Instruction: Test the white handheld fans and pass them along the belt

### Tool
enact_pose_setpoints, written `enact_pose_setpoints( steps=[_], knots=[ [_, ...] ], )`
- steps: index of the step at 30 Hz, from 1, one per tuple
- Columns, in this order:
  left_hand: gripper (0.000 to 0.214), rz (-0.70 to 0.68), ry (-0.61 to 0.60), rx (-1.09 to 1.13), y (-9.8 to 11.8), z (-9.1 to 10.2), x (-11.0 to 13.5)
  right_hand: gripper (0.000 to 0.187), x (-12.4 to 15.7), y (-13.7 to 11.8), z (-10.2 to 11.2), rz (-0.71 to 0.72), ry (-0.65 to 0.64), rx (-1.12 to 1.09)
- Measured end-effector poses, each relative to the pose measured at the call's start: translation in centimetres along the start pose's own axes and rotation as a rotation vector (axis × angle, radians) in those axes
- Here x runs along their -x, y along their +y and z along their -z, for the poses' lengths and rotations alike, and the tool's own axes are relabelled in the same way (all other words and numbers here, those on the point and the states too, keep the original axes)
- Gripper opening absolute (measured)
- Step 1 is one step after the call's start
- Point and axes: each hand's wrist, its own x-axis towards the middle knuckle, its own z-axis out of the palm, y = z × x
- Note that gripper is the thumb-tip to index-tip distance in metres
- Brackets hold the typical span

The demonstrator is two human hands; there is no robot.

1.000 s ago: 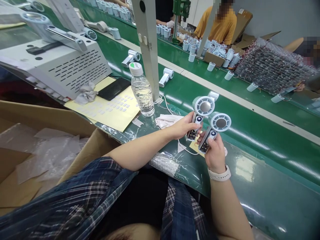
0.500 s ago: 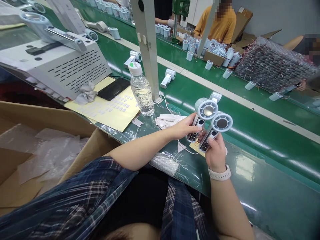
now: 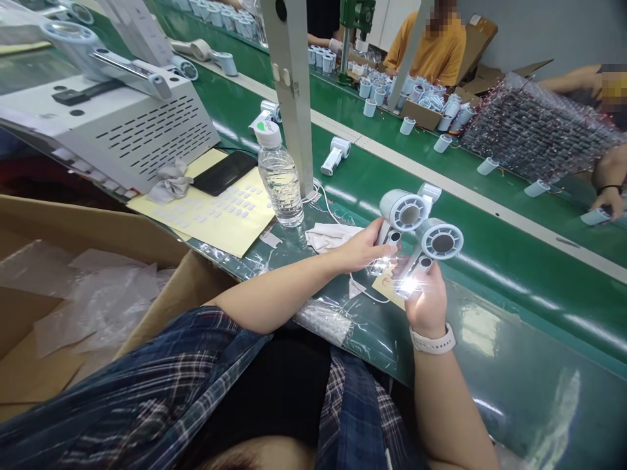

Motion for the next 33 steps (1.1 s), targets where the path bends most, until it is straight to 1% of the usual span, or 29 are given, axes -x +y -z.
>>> enact_pose_setpoints(
  steps=[3, 6, 7, 9, 11, 13, 15, 17, 21, 24, 27, 30, 33],
  knots=[
    [0.044, 0.031, 0.066, -0.057, 0.1, -0.1, 0.0, 0.027, 0.0, -0.3, 0.1, -0.032, -0.041, -0.095],
    [0.034, 0.100, 0.066, 0.021, 0.0, -0.1, 0.0, 0.035, -0.2, -0.5, 0.4, -0.114, -0.110, -0.182],
    [0.032, 0.110, 0.065, 0.043, -0.1, 0.0, 0.0, 0.039, -0.2, -0.6, 0.5, -0.138, -0.106, -0.195],
    [0.030, 0.107, 0.052, 0.063, -0.1, 0.0, 0.0, 0.042, -0.3, -0.6, 0.6, -0.150, -0.042, -0.207],
    [0.032, 0.100, -0.008, 0.079, 0.1, 0.1, 0.2, 0.040, -0.4, -0.7, 0.6, -0.118, 0.039, -0.212],
    [0.036, 0.082, -0.086, 0.093, 0.3, 0.2, 0.4, 0.037, -0.2, -0.8, 0.4, -0.076, 0.067, -0.213],
    [0.041, 0.037, -0.142, 0.109, 0.5, 0.3, 0.6, 0.037, 0.0, -1.0, 0.3, -0.032, 0.064, -0.215],
    [0.043, 0.006, -0.191, 0.147, 0.6, 0.4, 0.7, 0.040, 0.3, -1.3, 0.2, 0.003, 0.056, -0.207],
    [0.051, 0.010, -0.253, 0.235, 0.5, 0.4, 0.8, 0.048, 0.6, -1.9, 0.3, 0.038, 0.020, -0.190],
    [0.054, 0.020, -0.241, 0.238, 0.4, 0.4, 0.9, 0.045, 0.5, -1.8, 0.5, 0.048, 0.055, -0.221],
    [0.058, 0.004, -0.215, 0.263, 0.2, 0.2, 0.9, 0.039, 0.2, -1.5, 0.6, 0.027, 0.085, -0.237],
    [0.064, 0.012, -0.205, 0.305, 0.3, -0.1, 0.8, 0.034, 0.2, -1.6, 0.5, -0.023, 0.077, -0.229],
    [0.070, 0.073, -0.226, 0.332, 0.5, -0.3, 0.7, 0.029, 0.3, -1.9, 0.3, -0.040, 0.050, -0.223]
  ],
)
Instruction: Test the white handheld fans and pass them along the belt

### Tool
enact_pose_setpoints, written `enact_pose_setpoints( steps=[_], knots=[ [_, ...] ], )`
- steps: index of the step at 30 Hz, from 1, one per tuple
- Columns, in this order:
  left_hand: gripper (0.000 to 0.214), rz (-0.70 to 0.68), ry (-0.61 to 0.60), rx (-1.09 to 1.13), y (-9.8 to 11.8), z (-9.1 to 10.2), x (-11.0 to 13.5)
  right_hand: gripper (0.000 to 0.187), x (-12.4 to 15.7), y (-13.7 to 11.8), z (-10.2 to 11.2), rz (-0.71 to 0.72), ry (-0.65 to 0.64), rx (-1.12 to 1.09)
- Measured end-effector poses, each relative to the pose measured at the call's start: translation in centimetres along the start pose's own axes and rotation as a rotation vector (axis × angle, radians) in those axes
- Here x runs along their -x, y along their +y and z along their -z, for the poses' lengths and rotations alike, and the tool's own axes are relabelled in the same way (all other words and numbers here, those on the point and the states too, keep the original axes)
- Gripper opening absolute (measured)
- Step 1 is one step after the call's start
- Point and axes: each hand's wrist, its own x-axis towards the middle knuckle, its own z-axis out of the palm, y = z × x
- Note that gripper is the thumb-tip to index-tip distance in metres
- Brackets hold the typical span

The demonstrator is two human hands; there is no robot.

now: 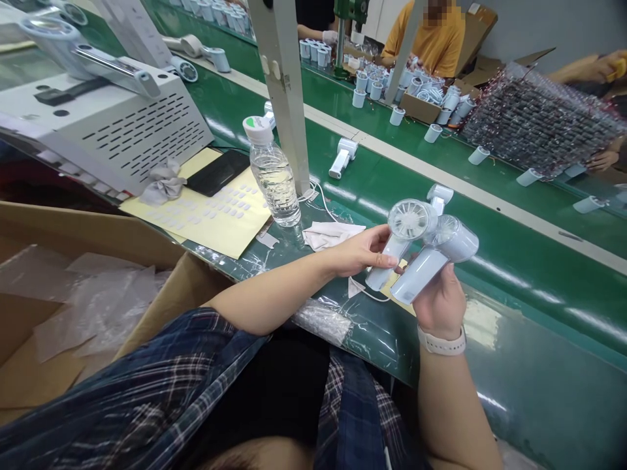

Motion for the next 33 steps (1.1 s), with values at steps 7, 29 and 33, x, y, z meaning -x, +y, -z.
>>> enact_pose_setpoints(
  steps=[7, 29, 33],
  knots=[
    [0.063, 0.050, 0.114, 0.047, -0.1, 0.1, 0.0, 0.040, -0.3, 0.7, 0.3, -0.038, 0.026, 0.062],
    [0.059, 0.052, 0.160, 0.082, -0.1, 0.0, -0.3, 0.040, -0.5, 1.3, 0.4, -0.071, 0.024, 0.067],
    [0.060, 0.077, 0.195, 0.094, -0.1, 0.1, -0.3, 0.056, -0.5, 1.4, 0.4, -0.043, 0.017, 0.071]
  ],
)
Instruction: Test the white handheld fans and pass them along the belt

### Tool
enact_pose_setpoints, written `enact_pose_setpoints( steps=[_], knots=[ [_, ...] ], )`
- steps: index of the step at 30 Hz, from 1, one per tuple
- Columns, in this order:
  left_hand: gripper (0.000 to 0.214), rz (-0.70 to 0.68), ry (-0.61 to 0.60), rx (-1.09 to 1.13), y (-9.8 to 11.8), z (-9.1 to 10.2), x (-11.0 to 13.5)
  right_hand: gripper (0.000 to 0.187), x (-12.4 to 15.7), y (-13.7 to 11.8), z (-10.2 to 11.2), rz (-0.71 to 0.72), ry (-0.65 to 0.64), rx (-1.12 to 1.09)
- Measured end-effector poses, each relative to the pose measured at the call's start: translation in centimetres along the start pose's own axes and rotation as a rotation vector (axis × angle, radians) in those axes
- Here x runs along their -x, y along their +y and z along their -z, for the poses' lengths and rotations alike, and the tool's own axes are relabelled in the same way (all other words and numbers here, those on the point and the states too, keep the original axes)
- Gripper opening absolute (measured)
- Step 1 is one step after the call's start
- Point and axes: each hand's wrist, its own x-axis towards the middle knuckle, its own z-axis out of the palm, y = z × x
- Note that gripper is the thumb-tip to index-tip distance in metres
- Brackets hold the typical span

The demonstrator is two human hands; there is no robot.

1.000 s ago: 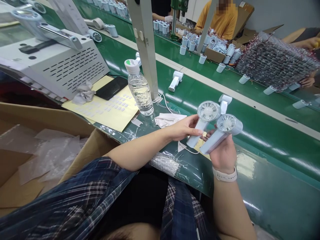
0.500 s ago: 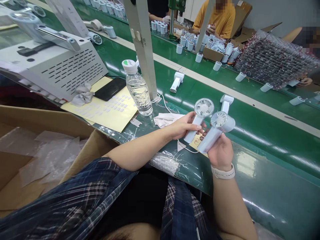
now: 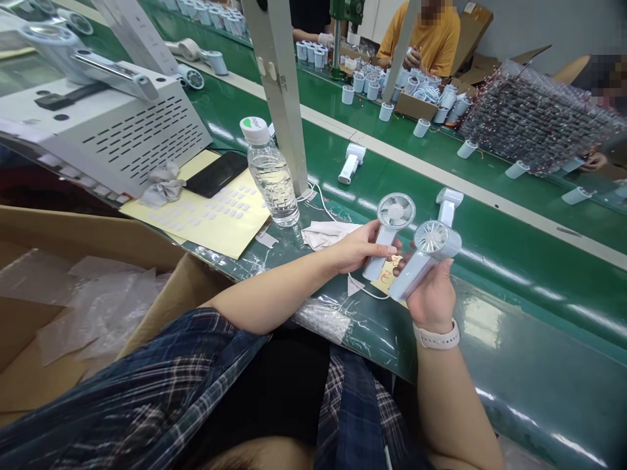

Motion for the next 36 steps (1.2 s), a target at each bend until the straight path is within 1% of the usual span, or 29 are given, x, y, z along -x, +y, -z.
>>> enact_pose_setpoints(
  steps=[3, 5, 8, 11, 15, 18, 21, 24, 28, 33, 36],
  knots=[
    [0.061, 0.025, 0.005, 0.033, -0.1, 0.2, 0.0, 0.059, 0.1, 0.1, -0.1, -0.046, 0.019, -0.009],
    [0.060, 0.030, -0.020, 0.067, -0.1, 0.2, -0.1, 0.058, 0.1, 0.1, -0.3, -0.082, 0.011, -0.027],
    [0.060, 0.075, -0.080, 0.095, -0.3, 0.3, -0.2, 0.052, 0.2, 0.0, -0.5, -0.108, -0.011, -0.049],
    [0.059, 0.093, -0.096, 0.112, -0.4, 0.4, -0.3, 0.044, 0.1, -0.2, -0.6, -0.108, -0.007, -0.055],
    [0.047, 0.060, -0.087, 0.121, -0.3, 0.6, -0.5, 0.034, 0.1, -0.4, -0.7, -0.111, -0.031, -0.038],
    [0.035, 0.041, -0.068, 0.098, -0.3, 0.8, -0.8, 0.032, 0.2, -0.4, -0.7, -0.093, -0.067, -0.031],
    [0.029, 0.037, -0.062, 0.090, -0.7, 1.1, -1.1, 0.038, 0.3, -0.2, -0.6, -0.083, -0.087, -0.017],
    [0.027, 0.003, -0.045, 0.116, -1.0, 1.4, -1.3, 0.047, 0.3, -0.1, -0.4, -0.064, -0.065, 0.009],
    [0.033, -0.020, -0.030, 0.122, -1.1, 1.4, -1.2, 0.048, 0.3, -0.2, -0.3, -0.034, -0.067, 0.033],
    [0.043, -0.017, -0.031, -0.023, -0.6, 0.9, -0.8, 0.057, 0.4, -0.7, -0.5, -0.042, -0.153, -0.036],
    [0.051, -0.022, -0.044, -0.102, -0.3, 0.5, -0.4, 0.064, 0.5, -1.1, -0.5, -0.055, -0.230, -0.015]
  ],
)
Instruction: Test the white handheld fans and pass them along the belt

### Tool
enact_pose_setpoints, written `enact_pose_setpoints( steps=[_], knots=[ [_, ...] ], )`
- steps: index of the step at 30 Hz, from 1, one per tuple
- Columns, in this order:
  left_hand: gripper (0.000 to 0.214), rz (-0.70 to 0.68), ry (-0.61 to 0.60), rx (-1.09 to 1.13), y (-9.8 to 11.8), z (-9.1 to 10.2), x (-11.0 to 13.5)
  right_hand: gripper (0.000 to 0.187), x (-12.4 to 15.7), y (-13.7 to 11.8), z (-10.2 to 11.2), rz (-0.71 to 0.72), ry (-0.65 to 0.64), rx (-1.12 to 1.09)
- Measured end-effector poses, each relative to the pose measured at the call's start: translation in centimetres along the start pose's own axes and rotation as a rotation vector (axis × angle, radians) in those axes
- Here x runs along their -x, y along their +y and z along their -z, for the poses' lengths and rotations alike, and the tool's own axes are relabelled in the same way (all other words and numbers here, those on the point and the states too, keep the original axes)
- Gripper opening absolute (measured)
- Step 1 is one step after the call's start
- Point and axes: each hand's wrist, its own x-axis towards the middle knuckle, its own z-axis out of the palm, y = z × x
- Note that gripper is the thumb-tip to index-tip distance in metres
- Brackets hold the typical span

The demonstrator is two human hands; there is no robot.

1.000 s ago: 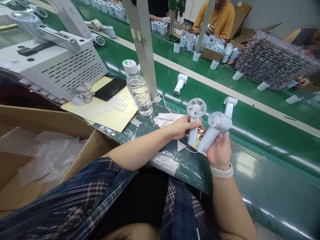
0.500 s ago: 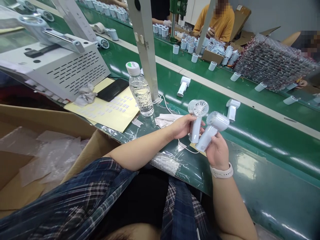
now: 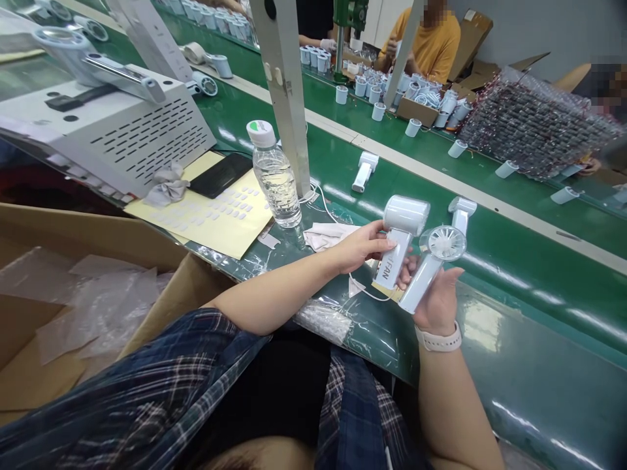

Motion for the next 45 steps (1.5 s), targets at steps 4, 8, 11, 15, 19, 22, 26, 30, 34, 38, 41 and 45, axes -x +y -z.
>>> enact_pose_setpoints(
  steps=[4, 8, 11, 15, 19, 22, 26, 30, 34, 38, 41, 45],
  knots=[
    [0.062, -0.004, -0.031, -0.057, 0.2, -0.2, 0.3, 0.076, -0.1, -0.3, 0.5, -0.063, -0.085, -0.003],
    [0.069, -0.015, -0.048, -0.079, 0.1, -0.3, 0.3, 0.077, -0.2, -0.3, 1.1, -0.064, -0.074, -0.016],
    [0.070, -0.017, -0.045, -0.087, 0.0, -0.4, 0.2, 0.073, -0.2, -0.3, 1.1, -0.008, 0.032, -0.004],
    [0.070, -0.025, -0.037, -0.100, 0.2, -0.4, 0.1, 0.069, -0.3, -0.2, 1.0, 0.048, 0.122, -0.001],
    [0.071, -0.035, 0.000, -0.101, 0.3, -0.3, 0.0, 0.062, -0.5, -0.2, 1.1, 0.108, 0.146, -0.031],
    [0.071, -0.029, 0.017, -0.112, 0.3, -0.3, 0.1, 0.058, -0.6, -0.1, 1.2, 0.144, 0.227, -0.043],
    [0.067, -0.027, 0.013, -0.144, 0.2, -0.4, 0.1, 0.058, -0.7, 0.3, 1.4, 0.102, 0.321, -0.014],
    [0.051, 0.004, 0.065, -0.195, 0.3, -0.5, 0.1, 0.065, -0.8, 0.4, 1.3, 0.068, 0.288, 0.016],
    [0.033, 0.066, 0.122, -0.248, 0.6, -0.7, 0.1, 0.066, -0.8, 0.3, 1.1, 0.087, 0.249, 0.017],
    [0.027, 0.070, 0.124, -0.239, 1.0, -0.8, 0.1, 0.067, -0.7, 0.2, 1.0, 0.083, 0.220, 0.036],
    [0.024, 0.060, 0.116, -0.207, 1.0, -0.6, 0.1, 0.061, -0.5, 0.1, 0.9, 0.121, 0.210, 0.071],
    [0.023, 0.010, 0.056, -0.206, 0.8, -0.1, 0.2, 0.057, -0.2, -0.1, 1.0, 0.210, 0.185, 0.148]
  ],
)
